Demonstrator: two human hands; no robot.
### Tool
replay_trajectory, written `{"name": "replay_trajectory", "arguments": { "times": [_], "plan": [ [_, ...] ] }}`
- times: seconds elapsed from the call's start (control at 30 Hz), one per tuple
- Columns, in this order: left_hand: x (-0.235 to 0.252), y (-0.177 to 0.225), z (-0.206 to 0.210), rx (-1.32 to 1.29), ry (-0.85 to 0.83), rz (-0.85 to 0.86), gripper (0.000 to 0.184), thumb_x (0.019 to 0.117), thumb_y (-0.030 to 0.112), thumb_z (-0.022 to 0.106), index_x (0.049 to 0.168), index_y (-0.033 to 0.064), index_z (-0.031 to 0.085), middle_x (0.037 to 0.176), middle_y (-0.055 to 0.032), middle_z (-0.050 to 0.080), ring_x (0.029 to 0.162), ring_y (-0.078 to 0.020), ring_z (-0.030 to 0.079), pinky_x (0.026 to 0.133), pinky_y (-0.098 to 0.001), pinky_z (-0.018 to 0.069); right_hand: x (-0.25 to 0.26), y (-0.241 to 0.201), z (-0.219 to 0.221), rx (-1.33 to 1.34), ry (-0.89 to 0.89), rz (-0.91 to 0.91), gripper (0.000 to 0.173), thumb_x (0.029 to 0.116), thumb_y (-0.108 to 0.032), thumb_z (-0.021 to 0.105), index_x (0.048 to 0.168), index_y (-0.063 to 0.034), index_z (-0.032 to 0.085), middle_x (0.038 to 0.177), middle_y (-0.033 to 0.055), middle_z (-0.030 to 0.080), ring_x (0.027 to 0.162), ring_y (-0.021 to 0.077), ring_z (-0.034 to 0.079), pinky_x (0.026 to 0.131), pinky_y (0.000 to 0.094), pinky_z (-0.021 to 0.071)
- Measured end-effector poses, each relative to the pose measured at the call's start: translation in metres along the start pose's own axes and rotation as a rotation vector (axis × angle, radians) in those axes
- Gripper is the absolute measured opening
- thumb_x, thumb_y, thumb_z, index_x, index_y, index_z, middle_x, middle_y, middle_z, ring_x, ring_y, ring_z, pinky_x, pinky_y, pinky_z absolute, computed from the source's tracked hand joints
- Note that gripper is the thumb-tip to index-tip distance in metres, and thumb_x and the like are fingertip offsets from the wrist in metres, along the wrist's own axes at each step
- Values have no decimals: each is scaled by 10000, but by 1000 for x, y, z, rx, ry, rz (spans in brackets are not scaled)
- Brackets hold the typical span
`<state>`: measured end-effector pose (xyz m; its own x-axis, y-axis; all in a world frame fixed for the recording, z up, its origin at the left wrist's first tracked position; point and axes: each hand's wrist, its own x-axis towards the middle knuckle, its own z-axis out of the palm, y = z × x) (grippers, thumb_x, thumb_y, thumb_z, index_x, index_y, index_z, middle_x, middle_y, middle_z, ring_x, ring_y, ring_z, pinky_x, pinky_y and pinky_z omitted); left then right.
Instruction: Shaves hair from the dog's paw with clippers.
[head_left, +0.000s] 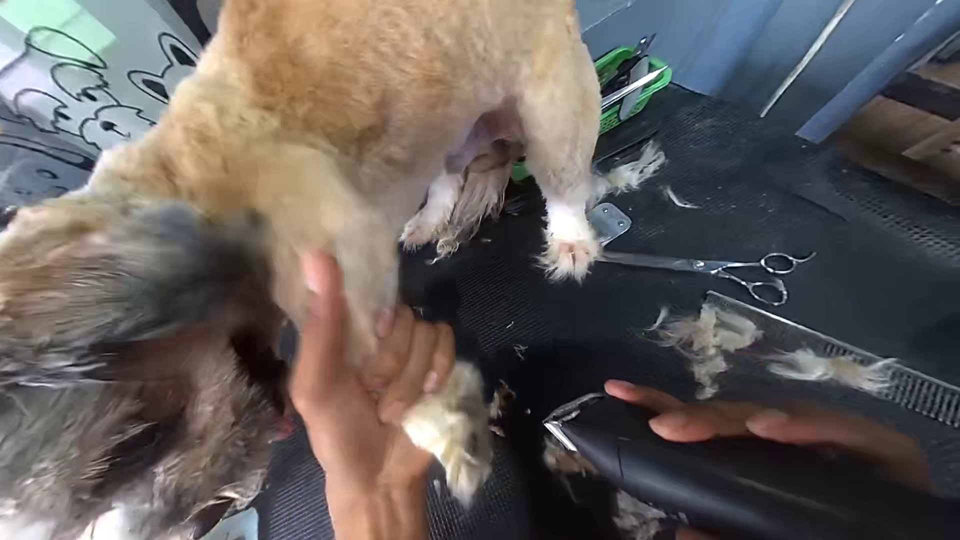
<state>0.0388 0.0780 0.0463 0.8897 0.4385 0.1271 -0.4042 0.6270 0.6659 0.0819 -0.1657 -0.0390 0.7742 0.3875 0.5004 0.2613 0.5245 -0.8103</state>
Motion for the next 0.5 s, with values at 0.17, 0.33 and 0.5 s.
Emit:
{"name": "replay_trajectory", "arguments": {
  "times": [0.17,0.33,0.5],
  "plan": [
    [-4,-8,-28,-8,63,-26,435,992,483,590,785,105,651,483,65,423,404,-48,471,456,-207,455,-2,6,-9,60,105,72,655,783,-153,868,1343,-205,532,1231,72,685,1141,328,687,1026,552,566],
    [0,-17,-44,70,92,-70,342,923,400,670,681,158,666,467,96,444,422,-11,478,482,-189,447,-6,18,-1,203,227,137,683,728,-109,904,1314,-233,576,1202,30,695,1147,288,682,1065,542,531],
    [-25,-52,-73,93,226,-103,270,919,282,650,674,173,685,537,65,551,503,-47,553,554,-238,497,-8,23,-5,192,212,186,646,793,-69,846,1341,-201,532,1265,80,705,1217,334,660,1095,540,507]
  ]
}}
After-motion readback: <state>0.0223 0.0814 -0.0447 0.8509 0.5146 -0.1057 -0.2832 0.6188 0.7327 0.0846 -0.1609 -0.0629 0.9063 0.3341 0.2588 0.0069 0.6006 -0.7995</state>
